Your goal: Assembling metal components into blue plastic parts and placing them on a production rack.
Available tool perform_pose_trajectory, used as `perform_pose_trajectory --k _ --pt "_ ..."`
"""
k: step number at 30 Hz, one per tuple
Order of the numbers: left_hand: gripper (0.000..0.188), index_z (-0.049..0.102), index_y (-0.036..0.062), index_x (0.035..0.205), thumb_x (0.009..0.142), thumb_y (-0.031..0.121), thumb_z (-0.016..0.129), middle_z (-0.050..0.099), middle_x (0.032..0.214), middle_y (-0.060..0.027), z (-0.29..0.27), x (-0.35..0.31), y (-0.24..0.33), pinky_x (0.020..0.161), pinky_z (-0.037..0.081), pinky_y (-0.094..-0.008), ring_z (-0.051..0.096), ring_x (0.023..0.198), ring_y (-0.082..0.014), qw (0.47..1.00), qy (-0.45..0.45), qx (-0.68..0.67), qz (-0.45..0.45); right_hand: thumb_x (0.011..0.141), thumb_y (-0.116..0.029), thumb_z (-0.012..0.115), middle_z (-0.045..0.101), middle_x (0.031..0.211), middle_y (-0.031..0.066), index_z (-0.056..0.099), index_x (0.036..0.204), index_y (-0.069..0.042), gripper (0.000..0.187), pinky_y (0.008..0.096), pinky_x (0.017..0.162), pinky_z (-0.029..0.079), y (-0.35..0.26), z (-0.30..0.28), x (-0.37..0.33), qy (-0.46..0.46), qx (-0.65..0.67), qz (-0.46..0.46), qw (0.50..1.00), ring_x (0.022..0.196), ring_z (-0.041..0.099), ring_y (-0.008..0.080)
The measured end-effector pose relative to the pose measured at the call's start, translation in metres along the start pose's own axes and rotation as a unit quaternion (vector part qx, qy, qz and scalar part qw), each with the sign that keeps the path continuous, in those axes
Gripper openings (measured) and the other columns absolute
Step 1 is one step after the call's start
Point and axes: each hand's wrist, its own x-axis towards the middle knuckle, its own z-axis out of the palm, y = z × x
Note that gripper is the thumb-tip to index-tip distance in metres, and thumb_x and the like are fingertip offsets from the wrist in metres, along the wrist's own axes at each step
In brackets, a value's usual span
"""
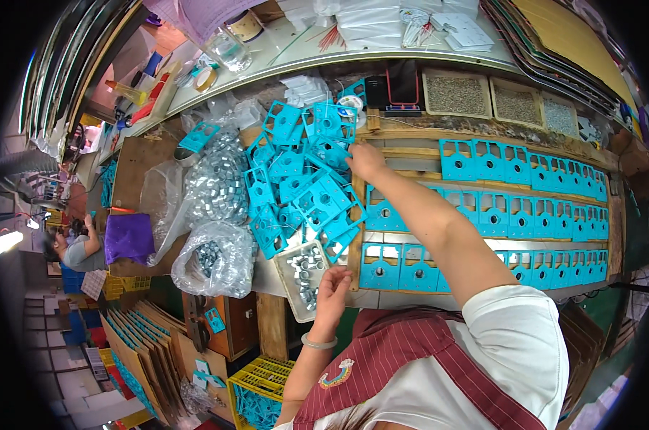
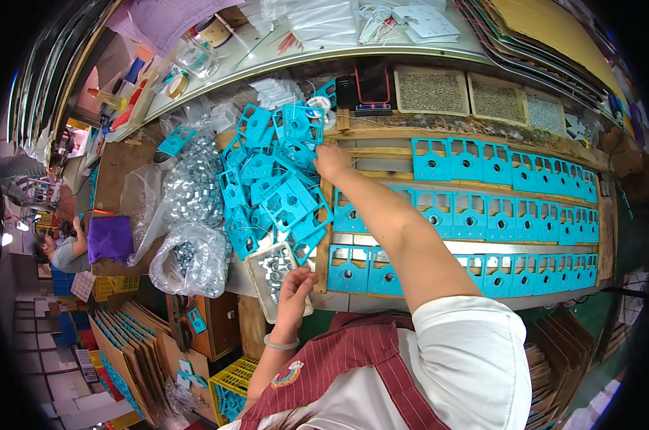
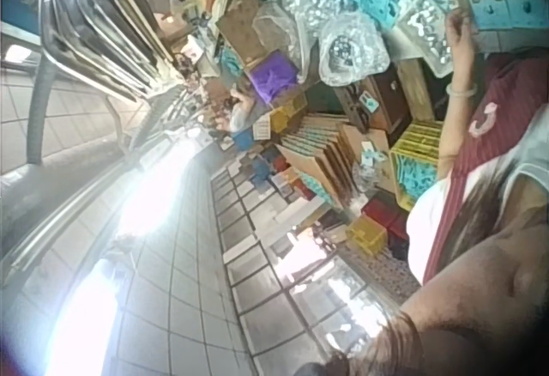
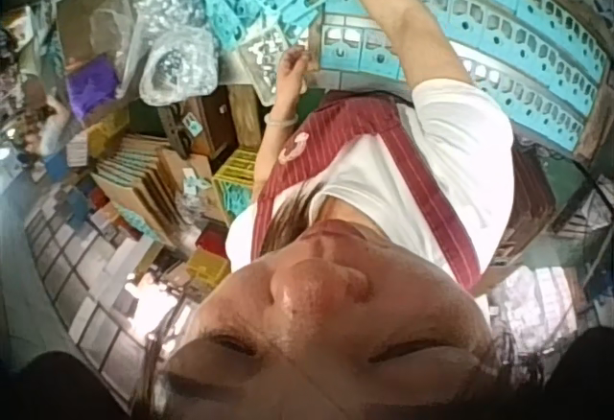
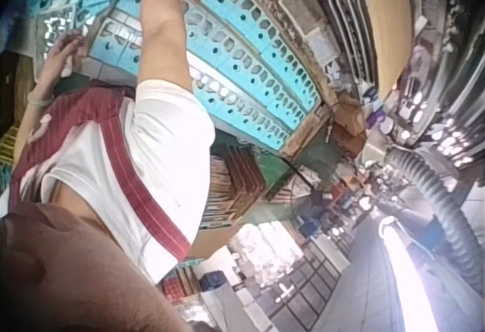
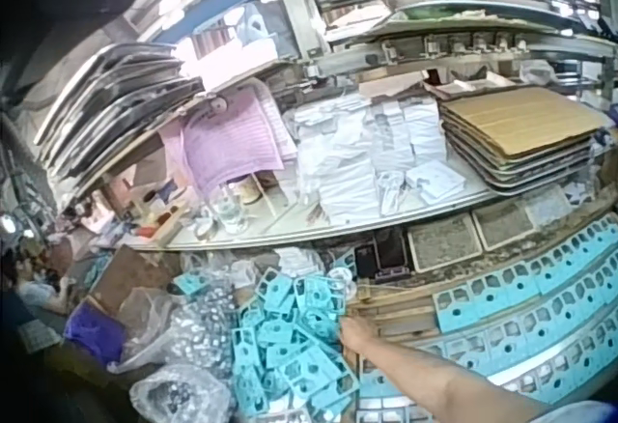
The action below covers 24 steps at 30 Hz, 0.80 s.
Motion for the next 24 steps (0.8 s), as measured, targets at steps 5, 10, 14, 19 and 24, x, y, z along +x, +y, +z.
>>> perform_pose_trajectory --k 5,10,14,19,24 --pt "0.018 0.054 0.0077 0.111 0.094 0.013 0.053 0.064 0.105 -0.0048 -0.001 -0.007 -0.007 0.08 0.044 -0.0258 0.06 0.094 -0.0135 0.996 0.052 -0.067 -0.031 0.086 -0.024 0.062 0.063 0.07 0.0143 0.06 0.088 -0.002 0.021 0.0403 0.06 0.051 -0.001 -0.06 -0.044 0.182 0.258 -0.012 0.949 0.067 0.064 0.0302" --pt "0.06 0.047 0.0061 0.128 0.097 0.054 0.031 0.053 0.129 -0.018 0.023 0.014 0.007 0.095 0.042 -0.0421 0.055 0.113 -0.0312 0.918 -0.056 -0.356 -0.163 0.091 -0.023 0.062 0.061 0.07 -0.0009 0.061 0.091 -0.006 0.018 0.025 0.057 0.049 -0.032 -0.075 -0.174 -0.17 0.652 0.181 0.717 0.062 0.06 0.0102" --pt "0.052 0.057 0.0124 0.118 0.091 0.054 0.043 0.059 0.122 -0.011 0.06 0.024 0.04 0.092 0.044 -0.0436 0.057 0.11 -0.0303 0.836 -0.149 -0.513 -0.122 0.09 -0.026 0.064 0.061 0.067 0.0017 0.063 0.082 -0.005 0.022 0.0269 0.051 0.045 -0.039 -0.098 -0.241 -0.251 0.426 0.056 0.868 0.057 0.058 0.0098" --pt "0.043 0.062 0.0144 0.106 0.091 0.052 0.046 0.064 0.104 -0.0061 0.08 0.027 0.042 0.079 0.051 -0.0409 0.062 0.095 -0.024 0.85 -0.101 -0.481 -0.191 0.077 -0.015 0.07 0.058 0.07 0.0048 0.066 0.091 -0.012 0.015 0.033 0.051 0.046 -0.05 -0.128 -0.245 0.104 0.209 -0.273 0.933 0.058 0.057 0.0211" --pt "0.047 0.061 0.0166 0.102 0.091 0.058 0.041 0.065 0.097 -0.0025 0.091 0.01 0.025 0.063 0.05 -0.0321 0.062 0.083 -0.0189 0.861 -0.049 -0.443 -0.243 0.082 -0.014 0.064 0.062 0.077 0.0067 0.063 0.093 -0.01 0.012 0.0361 0.059 0.051 -0.045 -0.123 -0.247 0.017 0.189 -0.345 0.919 0.07 0.062 0.0264"
